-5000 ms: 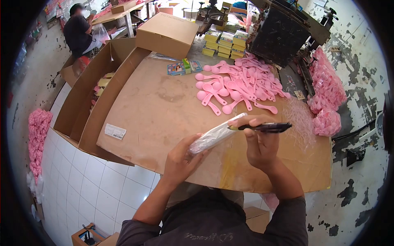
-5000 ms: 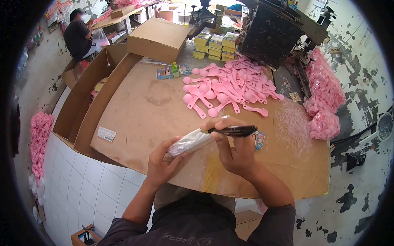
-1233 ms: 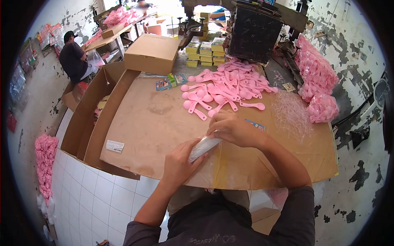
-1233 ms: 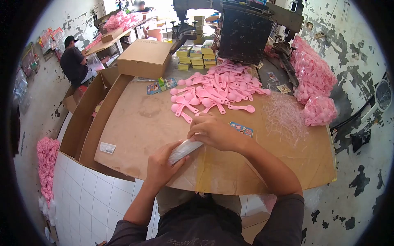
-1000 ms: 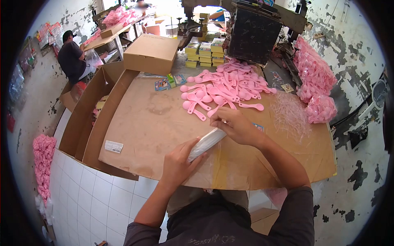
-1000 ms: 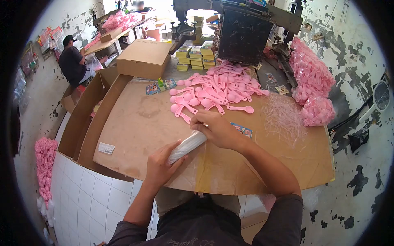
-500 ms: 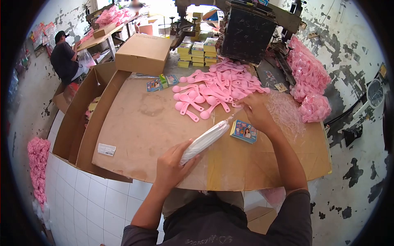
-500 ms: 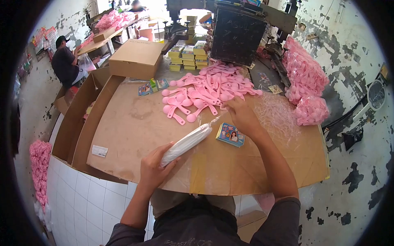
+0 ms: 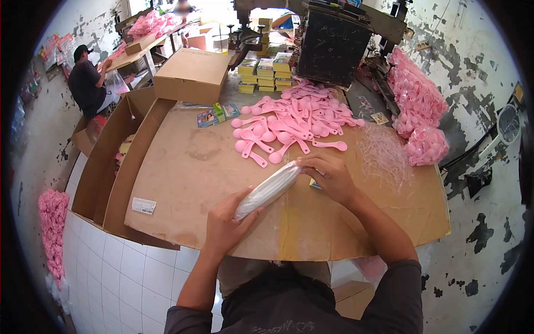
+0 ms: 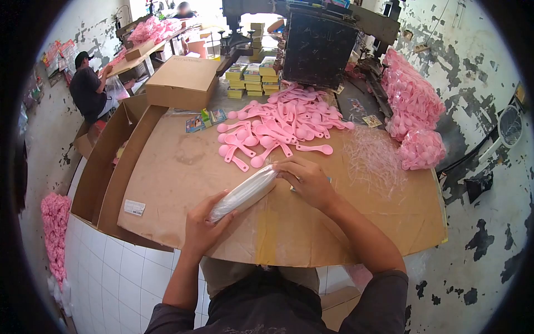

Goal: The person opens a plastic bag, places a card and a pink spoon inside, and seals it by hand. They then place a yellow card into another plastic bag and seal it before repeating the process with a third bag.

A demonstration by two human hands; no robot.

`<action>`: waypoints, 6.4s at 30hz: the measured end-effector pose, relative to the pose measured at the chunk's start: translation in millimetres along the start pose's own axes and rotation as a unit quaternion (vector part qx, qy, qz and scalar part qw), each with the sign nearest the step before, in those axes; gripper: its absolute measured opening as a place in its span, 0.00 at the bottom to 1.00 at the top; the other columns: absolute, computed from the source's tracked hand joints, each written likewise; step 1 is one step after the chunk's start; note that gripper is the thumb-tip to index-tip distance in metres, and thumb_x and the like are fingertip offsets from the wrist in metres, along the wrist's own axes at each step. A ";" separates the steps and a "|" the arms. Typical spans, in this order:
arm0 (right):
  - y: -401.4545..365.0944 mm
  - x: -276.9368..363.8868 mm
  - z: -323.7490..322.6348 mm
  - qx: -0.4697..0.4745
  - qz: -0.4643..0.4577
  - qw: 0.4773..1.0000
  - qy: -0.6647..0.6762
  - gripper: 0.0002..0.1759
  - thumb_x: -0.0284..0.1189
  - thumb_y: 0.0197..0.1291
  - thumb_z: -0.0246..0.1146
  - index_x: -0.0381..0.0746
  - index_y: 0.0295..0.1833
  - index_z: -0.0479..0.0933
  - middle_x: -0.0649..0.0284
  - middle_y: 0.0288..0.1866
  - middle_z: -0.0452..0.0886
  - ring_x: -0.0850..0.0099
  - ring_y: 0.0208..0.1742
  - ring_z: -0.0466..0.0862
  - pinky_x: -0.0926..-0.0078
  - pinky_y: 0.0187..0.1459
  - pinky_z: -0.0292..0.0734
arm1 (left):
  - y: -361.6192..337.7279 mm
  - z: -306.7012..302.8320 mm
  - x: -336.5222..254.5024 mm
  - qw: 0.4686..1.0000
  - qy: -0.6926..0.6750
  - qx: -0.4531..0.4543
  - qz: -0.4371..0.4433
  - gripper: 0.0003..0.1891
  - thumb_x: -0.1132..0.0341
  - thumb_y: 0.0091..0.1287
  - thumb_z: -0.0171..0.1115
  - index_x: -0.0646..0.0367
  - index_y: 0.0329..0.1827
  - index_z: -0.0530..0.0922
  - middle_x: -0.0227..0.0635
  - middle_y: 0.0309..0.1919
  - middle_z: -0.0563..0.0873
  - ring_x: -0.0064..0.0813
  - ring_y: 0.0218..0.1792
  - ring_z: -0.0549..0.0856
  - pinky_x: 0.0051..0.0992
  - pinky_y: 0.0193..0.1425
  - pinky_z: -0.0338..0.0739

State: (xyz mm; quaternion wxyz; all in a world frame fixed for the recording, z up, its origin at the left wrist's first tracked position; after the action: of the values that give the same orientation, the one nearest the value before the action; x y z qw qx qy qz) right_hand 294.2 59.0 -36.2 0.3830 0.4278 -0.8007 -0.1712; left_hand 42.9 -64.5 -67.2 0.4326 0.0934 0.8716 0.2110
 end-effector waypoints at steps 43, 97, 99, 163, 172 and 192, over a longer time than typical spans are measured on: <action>12.4 74.0 21.7 -0.065 0.148 0.913 0.374 0.16 0.31 0.69 0.73 0.38 0.55 0.76 0.56 0.69 0.67 0.71 0.64 0.78 0.70 0.60 0.84 | -39.2 18.1 12.6 0.973 -0.208 -0.080 0.057 0.32 0.76 0.63 0.78 0.56 0.65 0.68 0.57 0.72 0.75 0.45 0.72 0.78 0.40 0.70 0.79; 39.6 130.9 7.1 0.007 -0.125 0.987 -0.101 0.18 0.21 0.52 0.71 0.32 0.49 0.76 0.49 0.63 0.79 0.54 0.44 0.87 0.61 0.45 0.84 | 36.8 -16.5 -31.5 0.961 -0.238 -0.012 0.143 0.36 0.66 0.56 0.64 0.70 0.70 0.72 0.50 0.55 0.84 0.44 0.53 0.86 0.36 0.62 0.79; 35.8 127.3 8.4 0.003 -0.100 0.992 -0.082 0.14 0.17 0.54 0.69 0.31 0.45 0.75 0.47 0.63 0.80 0.54 0.46 0.88 0.64 0.46 0.85 | 37.3 -17.0 -33.9 0.959 -0.233 -0.014 0.159 0.35 0.65 0.56 0.64 0.70 0.70 0.73 0.51 0.56 0.84 0.45 0.53 0.86 0.36 0.61 0.79; 55.9 121.3 -13.8 0.187 0.149 0.947 0.216 0.12 0.33 0.71 0.69 0.33 0.46 0.85 0.63 0.38 0.85 0.78 0.42 0.83 0.72 0.41 0.80 | 4.2 0.9 -43.3 0.941 -0.198 -0.130 0.241 0.32 0.70 0.65 0.79 0.54 0.67 0.68 0.61 0.67 0.77 0.53 0.68 0.81 0.43 0.66 0.84; 52.8 118.1 -2.8 0.205 0.259 0.908 0.257 0.13 0.34 0.73 0.66 0.33 0.45 0.82 0.66 0.35 0.82 0.80 0.38 0.79 0.76 0.41 0.77 | 1.1 1.5 -41.8 0.945 -0.191 -0.120 0.237 0.34 0.69 0.64 0.80 0.54 0.69 0.68 0.62 0.69 0.76 0.55 0.69 0.81 0.44 0.66 0.82; 60.8 111.5 -3.0 0.319 0.266 0.861 0.295 0.13 0.35 0.72 0.63 0.35 0.45 0.85 0.69 0.35 0.82 0.82 0.37 0.78 0.78 0.38 0.73 | -5.1 4.1 -34.4 0.948 -0.162 -0.118 0.248 0.38 0.65 0.60 0.83 0.52 0.70 0.68 0.58 0.73 0.72 0.53 0.71 0.78 0.43 0.68 0.80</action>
State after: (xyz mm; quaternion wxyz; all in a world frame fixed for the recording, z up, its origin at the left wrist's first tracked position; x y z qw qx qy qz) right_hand 224.8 3.1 54.4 0.4748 0.3276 -0.7447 0.3357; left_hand 67.2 -79.8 -47.1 0.5100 0.2879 0.7076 0.3952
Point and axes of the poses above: each hand's wrist, its own y-axis towards the middle knuckle, its own z-axis out of the palm, x = y × z, the point moved 3 cm from there along y, towards the middle knuckle
